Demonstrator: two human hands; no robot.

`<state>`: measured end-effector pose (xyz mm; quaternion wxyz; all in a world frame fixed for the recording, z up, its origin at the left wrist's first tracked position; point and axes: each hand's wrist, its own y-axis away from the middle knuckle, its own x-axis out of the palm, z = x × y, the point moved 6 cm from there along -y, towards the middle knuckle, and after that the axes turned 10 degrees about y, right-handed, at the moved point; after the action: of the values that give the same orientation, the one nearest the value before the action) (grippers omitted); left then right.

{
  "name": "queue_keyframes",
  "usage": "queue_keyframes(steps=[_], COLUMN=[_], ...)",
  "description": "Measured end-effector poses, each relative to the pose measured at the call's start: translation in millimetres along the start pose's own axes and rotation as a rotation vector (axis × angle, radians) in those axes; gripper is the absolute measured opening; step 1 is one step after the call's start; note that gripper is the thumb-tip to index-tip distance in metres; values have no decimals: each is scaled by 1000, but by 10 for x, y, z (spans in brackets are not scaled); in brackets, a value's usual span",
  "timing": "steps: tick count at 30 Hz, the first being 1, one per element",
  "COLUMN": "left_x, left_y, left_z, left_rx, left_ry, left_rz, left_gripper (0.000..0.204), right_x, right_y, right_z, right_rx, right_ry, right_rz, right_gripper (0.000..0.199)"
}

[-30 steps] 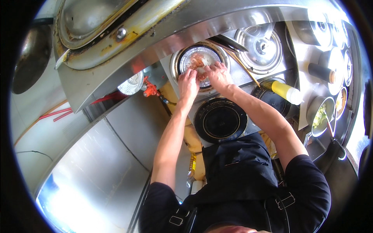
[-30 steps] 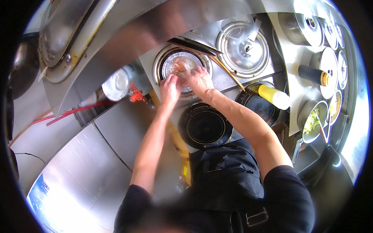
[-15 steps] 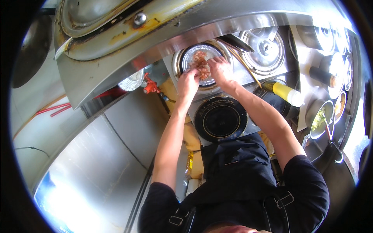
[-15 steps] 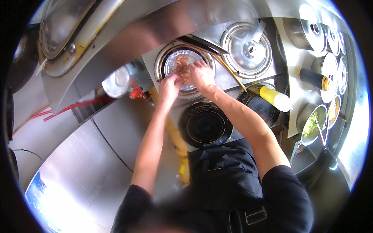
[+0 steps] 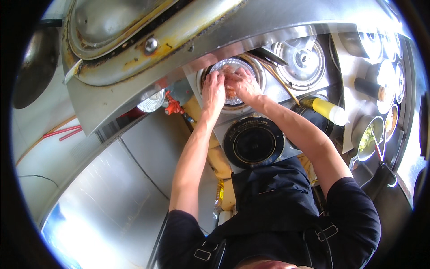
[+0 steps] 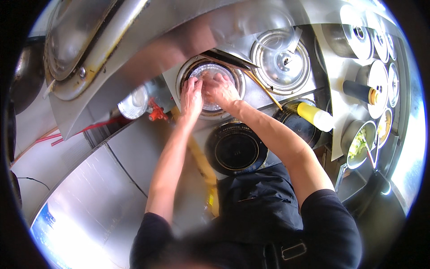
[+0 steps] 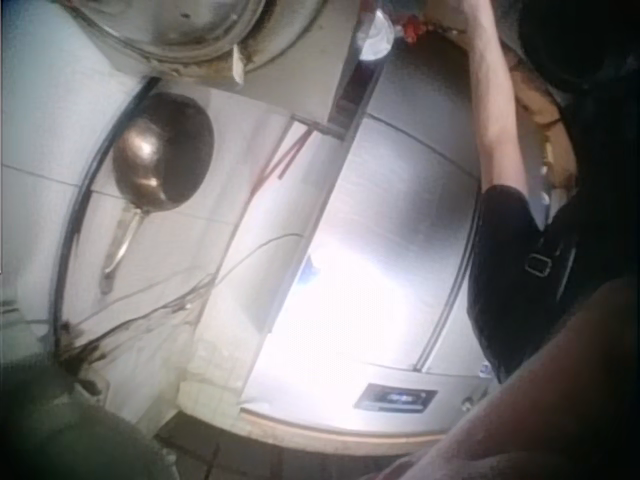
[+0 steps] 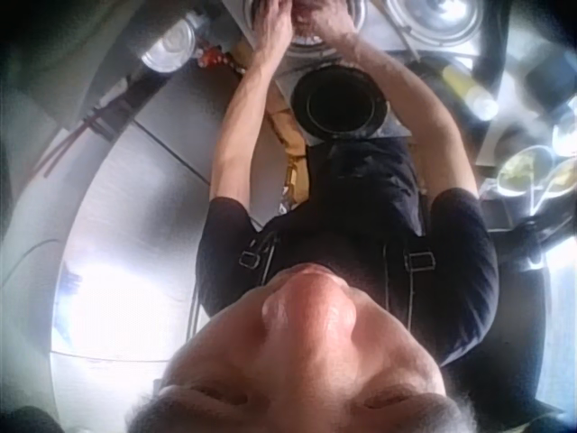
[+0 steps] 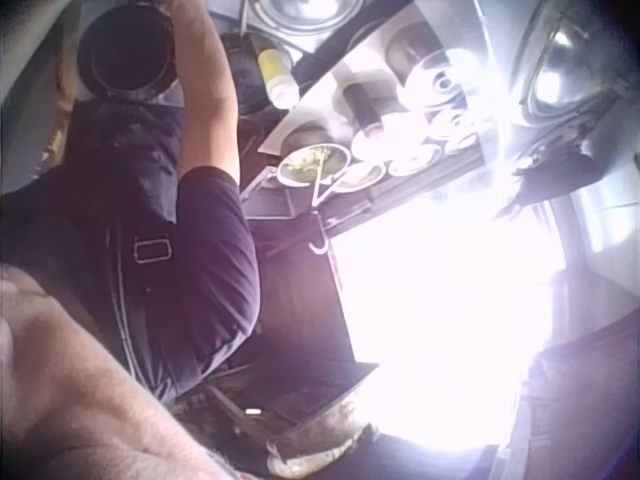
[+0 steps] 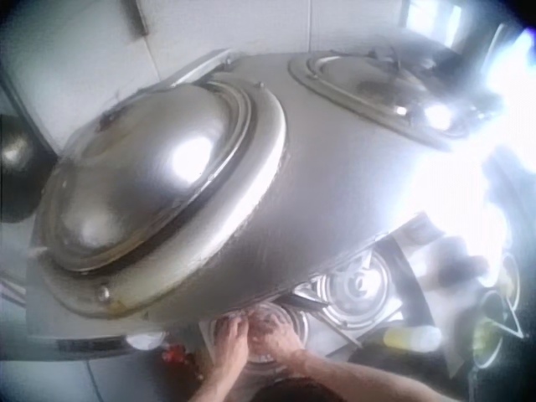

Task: The person stir-fries noodles and vegetables in a wok, adds sauces and seasonings, and transfers the cooked dish into a serving bowl. They also prepare a side dish by placing ingredients into a small pan and adding oil.

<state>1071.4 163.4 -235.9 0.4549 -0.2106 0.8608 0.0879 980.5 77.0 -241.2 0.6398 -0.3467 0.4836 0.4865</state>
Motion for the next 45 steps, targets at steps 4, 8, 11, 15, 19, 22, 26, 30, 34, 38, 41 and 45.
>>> queue_keyframes(steps=[4,8,11,15,19,22,26,30,34,38,41,45], left_x=[58,57,72,87,132,160,62,-225,-562,-653,-591,-750], left_y=[92,130,172,205,259,321,432,677,1388,2316,2869,3027], left_z=[-24,-54,-102,-152,-123,-149,-259,-351,-688,-1038,-1098,-1301], left_rx=[-18,-101,-123,-82,-140,-124,-40,-179,-305,-385,-544,-926], left_ry=[133,157,199,154,211,230,212,261,394,299,497,2249], left_rz=[39,-14,-12,-38,-21,40,27,-117,-290,-257,16,-243], left_gripper=[32,30,29,26,27,31,27,28,34,34,55,86], right_x=[-36,-65,-93,-143,-183,-165,-129,-415,-768,-1067,-1346,-2066], right_y=[-58,-98,-72,1,74,172,395,698,1194,1669,1777,1628], right_z=[-66,-69,-57,-82,-74,-41,109,131,202,346,391,804], right_rx=[19,20,16,34,7,10,-88,60,180,235,425,542], right_ry=[-16,148,143,94,13,-16,51,-114,-202,-252,-684,-2157], right_rz=[-32,1,59,133,144,162,225,-1,-53,197,446,442], right_gripper=[36,37,34,33,32,36,29,38,39,40,43,63])
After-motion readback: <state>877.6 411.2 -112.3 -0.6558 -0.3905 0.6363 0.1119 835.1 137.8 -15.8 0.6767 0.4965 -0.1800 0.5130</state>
